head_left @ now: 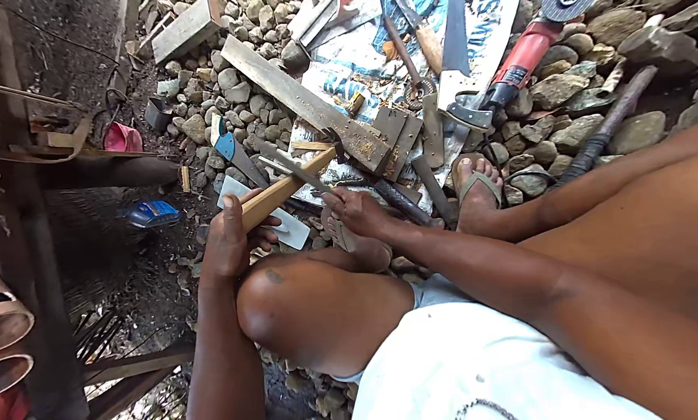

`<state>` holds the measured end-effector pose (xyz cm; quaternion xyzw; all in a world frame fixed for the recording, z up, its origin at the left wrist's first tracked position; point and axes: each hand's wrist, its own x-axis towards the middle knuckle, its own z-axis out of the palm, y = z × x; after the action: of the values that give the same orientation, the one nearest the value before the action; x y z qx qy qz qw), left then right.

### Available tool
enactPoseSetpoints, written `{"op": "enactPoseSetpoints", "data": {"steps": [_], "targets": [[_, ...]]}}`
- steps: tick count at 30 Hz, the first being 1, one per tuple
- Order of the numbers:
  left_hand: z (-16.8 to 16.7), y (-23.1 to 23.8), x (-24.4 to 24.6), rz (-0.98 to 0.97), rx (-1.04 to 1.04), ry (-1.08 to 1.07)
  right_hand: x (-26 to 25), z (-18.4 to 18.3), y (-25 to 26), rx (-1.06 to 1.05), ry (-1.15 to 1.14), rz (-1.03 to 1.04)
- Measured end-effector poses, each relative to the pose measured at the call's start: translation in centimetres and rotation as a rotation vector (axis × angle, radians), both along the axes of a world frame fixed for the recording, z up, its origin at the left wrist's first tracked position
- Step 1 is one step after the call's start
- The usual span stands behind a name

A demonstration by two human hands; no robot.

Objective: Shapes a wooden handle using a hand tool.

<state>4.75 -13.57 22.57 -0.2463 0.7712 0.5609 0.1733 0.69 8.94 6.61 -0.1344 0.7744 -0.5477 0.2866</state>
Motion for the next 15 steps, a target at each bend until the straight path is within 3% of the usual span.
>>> {"op": "enactPoseSetpoints", "data": {"steps": [4, 9, 13, 15], "targets": [[0.3, 0.3, -0.1, 0.008, -0.009, -0.004, 0.6, 1.3, -0.8, -0.109, 0.062, 0.028], [0.0, -0.1, -0.2, 0.002, 0.000, -0.004, -2.3, -2.9, 0.8, 0.128, -0.201, 0.022], [0.0, 0.0, -0.2, 0.039, 0.020, -0.011, 0.5, 0.8, -0.9, -0.086, 0.088, -0.011], [0.1, 0.2, -0.4, 0.042, 0.016, -0.016, 0.7, 1.3, -1.3, -0.092, 0.099, 0.022]]}}
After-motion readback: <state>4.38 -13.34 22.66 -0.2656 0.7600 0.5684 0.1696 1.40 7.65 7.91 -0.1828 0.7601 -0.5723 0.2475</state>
